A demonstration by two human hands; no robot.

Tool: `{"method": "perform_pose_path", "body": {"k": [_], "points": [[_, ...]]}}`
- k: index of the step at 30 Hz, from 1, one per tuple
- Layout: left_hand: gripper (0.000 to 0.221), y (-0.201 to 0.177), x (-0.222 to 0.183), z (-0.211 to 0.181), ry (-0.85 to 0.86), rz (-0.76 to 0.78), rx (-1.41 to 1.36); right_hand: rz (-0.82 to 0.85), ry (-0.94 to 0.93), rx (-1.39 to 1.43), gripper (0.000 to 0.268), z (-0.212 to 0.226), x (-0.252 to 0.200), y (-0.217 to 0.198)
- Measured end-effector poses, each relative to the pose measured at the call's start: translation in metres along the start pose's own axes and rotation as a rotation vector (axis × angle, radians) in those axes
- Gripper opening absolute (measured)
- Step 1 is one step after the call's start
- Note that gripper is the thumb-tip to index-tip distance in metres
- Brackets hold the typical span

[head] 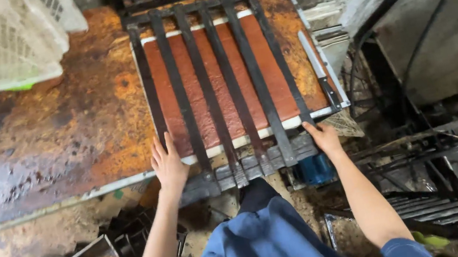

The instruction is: Trimming and cutting a large sheet of baked goods into strips using a knife and a manual multi-blade cutter

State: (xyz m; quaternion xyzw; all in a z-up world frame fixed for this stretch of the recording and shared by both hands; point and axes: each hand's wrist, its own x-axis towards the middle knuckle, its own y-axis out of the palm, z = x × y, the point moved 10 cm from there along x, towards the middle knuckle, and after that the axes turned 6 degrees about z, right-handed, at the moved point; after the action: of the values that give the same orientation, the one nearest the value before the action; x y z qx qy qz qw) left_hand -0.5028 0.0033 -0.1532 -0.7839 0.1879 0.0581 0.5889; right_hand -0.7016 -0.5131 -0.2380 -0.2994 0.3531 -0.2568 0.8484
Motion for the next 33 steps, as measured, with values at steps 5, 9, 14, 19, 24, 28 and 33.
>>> {"method": "perform_pose_path", "body": {"k": [5, 9, 14, 19, 24, 28, 33], "points": [[0.077, -0.007, -0.012, -0.106, 0.437, -0.455, -0.278, 0.097, -0.041, -0.11, 0.085, 0.016, -0.014, -0.004], [0.081, 0.041, -0.01, -0.218, 0.768, -0.355, -0.126, 0.162, -0.091, -0.188, 0.079, 0.057, -0.036, -0.017], [0.09, 0.05, 0.037, -0.258, 0.651, -0.263, -0.032, 0.304, 0.012, -0.046, 0.085, 0.087, -0.049, -0.021], [0.078, -0.021, 0.144, -0.068, 0.027, -0.582, 0.018, 0.289, 0.104, -0.061, 0.081, 0.018, -0.013, -0.006], [0.074, 0.025, 0.245, 0.126, -0.395, -0.477, -0.109, 0.254, 0.118, -0.047, 0.091, -0.007, 0.002, 0.008], [0.069, 0.043, 0.274, 0.142, -0.402, -0.286, -0.374, 0.24, 0.067, 0.002, 0.073, 0.002, -0.006, 0.001], [0.083, 0.029, 0.249, 0.121, -0.565, -0.278, -0.387, 0.226, 0.099, -0.009, 0.072, 0.006, -0.006, -0.001]]}}
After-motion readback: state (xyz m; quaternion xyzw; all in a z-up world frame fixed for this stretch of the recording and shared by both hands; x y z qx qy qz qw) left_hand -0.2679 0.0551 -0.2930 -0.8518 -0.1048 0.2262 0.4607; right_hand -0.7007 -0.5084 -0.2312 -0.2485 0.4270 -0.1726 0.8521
